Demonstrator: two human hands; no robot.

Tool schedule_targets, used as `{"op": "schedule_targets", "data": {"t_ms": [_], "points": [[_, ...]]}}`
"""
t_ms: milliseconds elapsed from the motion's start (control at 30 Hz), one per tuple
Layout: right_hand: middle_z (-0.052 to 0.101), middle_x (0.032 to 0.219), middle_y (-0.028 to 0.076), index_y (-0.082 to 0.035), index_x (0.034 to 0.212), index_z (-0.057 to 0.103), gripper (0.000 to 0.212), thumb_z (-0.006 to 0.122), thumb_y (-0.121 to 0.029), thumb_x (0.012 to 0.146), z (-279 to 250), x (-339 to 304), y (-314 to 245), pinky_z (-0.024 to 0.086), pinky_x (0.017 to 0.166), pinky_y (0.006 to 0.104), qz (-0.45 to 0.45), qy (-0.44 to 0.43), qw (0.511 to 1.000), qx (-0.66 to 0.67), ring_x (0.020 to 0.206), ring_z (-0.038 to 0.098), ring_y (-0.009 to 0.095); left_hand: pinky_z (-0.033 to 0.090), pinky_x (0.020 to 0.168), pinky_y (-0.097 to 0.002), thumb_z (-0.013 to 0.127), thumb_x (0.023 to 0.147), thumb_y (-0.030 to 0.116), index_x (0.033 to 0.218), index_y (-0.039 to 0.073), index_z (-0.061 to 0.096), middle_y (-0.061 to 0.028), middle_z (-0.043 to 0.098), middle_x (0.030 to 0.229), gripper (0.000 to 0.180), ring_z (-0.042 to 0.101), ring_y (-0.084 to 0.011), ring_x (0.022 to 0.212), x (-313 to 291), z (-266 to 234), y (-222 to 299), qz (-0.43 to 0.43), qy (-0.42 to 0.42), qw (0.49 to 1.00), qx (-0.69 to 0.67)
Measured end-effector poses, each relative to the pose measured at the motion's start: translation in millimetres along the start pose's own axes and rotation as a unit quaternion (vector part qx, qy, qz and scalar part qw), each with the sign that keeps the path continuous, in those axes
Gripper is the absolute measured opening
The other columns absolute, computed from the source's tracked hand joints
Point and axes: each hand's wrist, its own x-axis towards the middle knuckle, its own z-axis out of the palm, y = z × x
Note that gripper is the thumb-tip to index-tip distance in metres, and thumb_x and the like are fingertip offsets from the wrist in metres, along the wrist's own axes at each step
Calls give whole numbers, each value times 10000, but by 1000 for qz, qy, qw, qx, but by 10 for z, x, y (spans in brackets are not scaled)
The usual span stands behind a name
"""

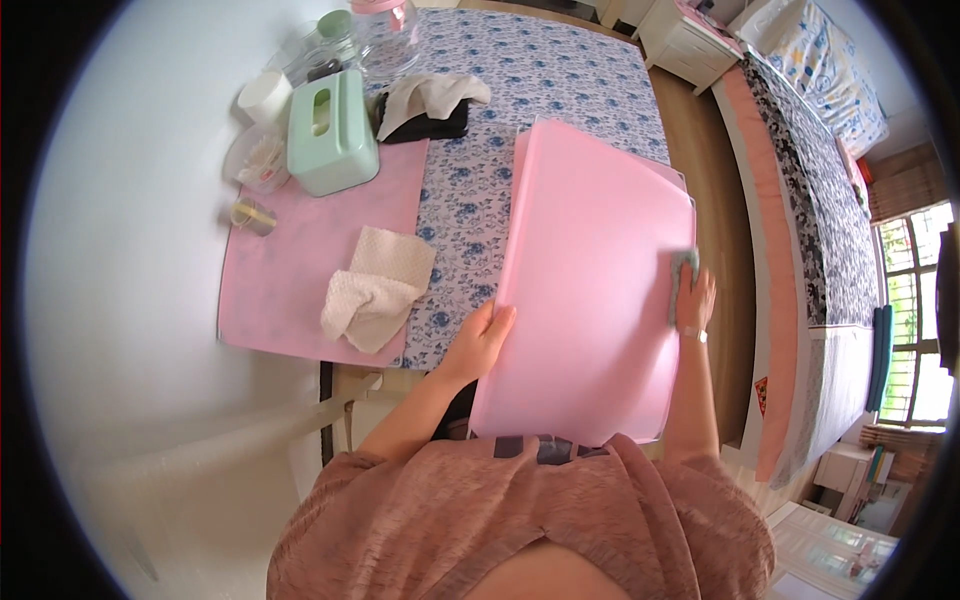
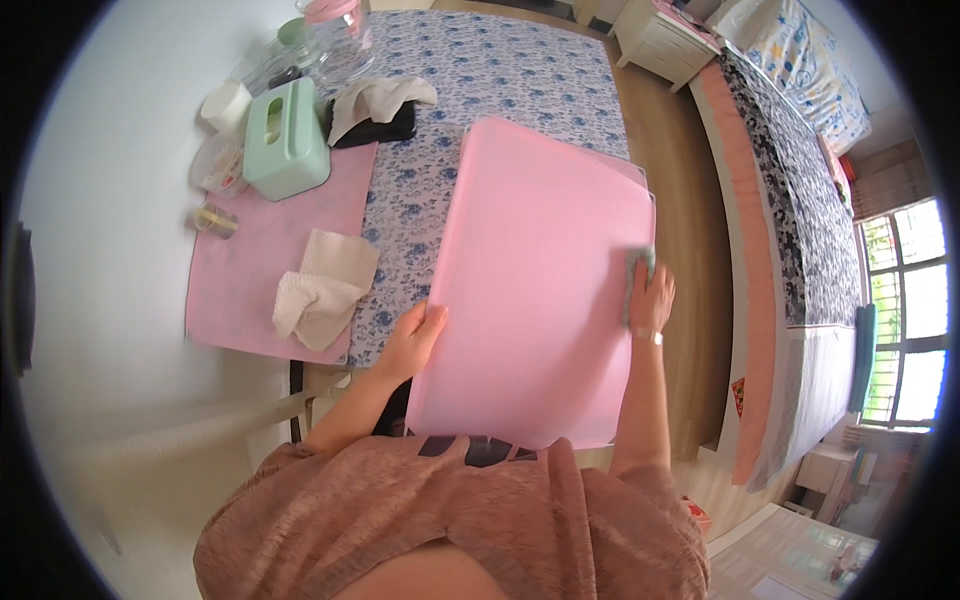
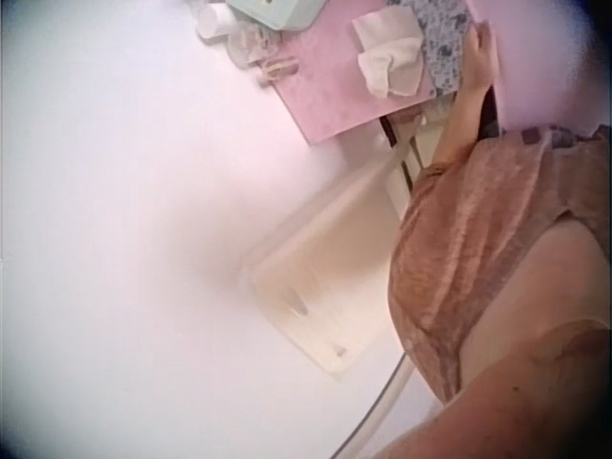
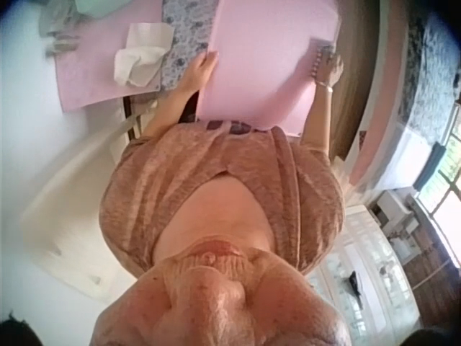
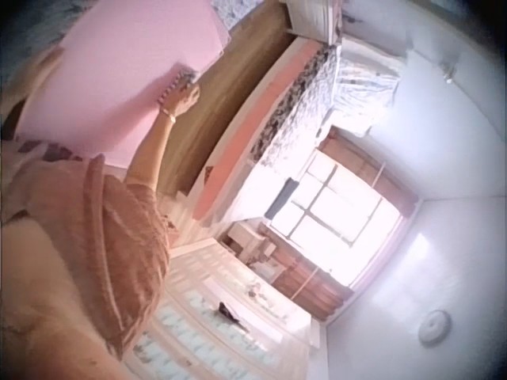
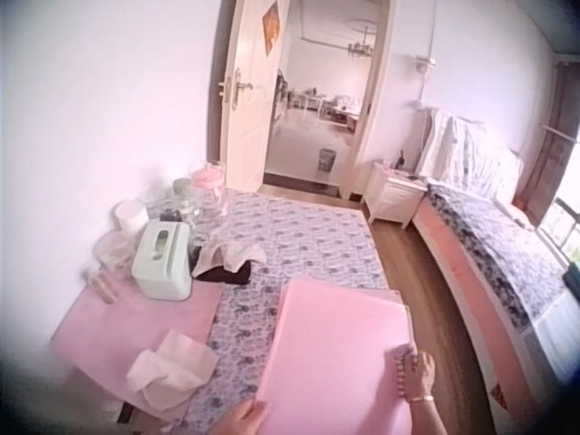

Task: The person retrieves several pink trays from a shelf, carries them to a table, and wipes each tray down using a cloth.

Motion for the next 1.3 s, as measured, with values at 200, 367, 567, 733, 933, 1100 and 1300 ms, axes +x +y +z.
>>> {"op": "schedule_targets", "data": {"t_ms": [200, 367, 567, 733, 933, 1100, 1300], "points": [[495, 1113, 174, 17, 1007, 544, 352, 624, -160, 713, -342, -1600, -513, 386, 861, 405, -167, -33, 982, 87, 993, 477, 341, 325, 497, -257, 437, 893, 260, 704, 10, 442, 2, 400, 584, 313, 357, -75, 546, 238, -8, -8, -1, 26, 999, 28], [488, 1136, 131, -50, 879, 571, 311, 697, -203, 639, -453, -1966, -1213, 325, 891, 440, -346, -174, 905, 176, 1055, 447, 306, 310, 464, -264, 472, 876, 278, 675, 15, 426, 4, 372, 555, 334, 331, -64, 527, 390, -32, -81, 37, 52, 989, 132], [471, 1162, 150, -10, 1019, 547, 372, 600, -280, 769, -289, -1563, -541, 359, 883, 425, -47, 6, 998, 33, 1049, 447, 331, 344, 483, -360, 493, 852, 272, 629, -13, 396, -119, 432, 532, 375, 402, -212, 478, 307, -182, -180, 29, 49, 979, 194], [491, 1101, 177, -8, 1047, 497, 496, 534, -431, 791, -400, -1306, 371, 371, 860, 407, 165, 8, 986, -26, 1039, 446, 334, 341, 477, -349, 480, 861, 279, 638, -8, 395, -109, 429, 539, 373, 400, -198, 482, 299, -163, -152, 7, 44, 981, 189], [490, 1104, 187, -8, 1122, 450, 570, 523, -462, 786, -429, -1469, 447, 373, 862, 397, 236, -13, 971, 23, 1026, 465, 327, 322, 457, -314, 432, 892, 320, 687, 8, 395, -38, 378, 536, 376, 351, -158, 467, 123, 115, -33, 19, 39, 996, 81], [485, 1118, 193, -8, 1159, 425, 592, 523, -457, 787, -468, -1464, 478, 371, 868, 399, 219, -61, 973, 43, 1033, 468, 337, 348, 487, -294, 438, 892, 295, 794, 22, 470, -40, 389, 567, 292, 380, -128, 496, 191, 86, 24, 58, 11, 982, 178], [489, 1093, 196, -6, 1136, 429, 546, 513, -429, 801, -452, -1470, 440, 387, 840, 411, 195, -45, 980, 24, 1010, 475, 344, 384, 739, -388, 627, 723, 189, 939, 48, 529, -83, 566, 886, 276, 505, -276, 890, 64, -437, 436, 200, 123, 820, 521]]}}
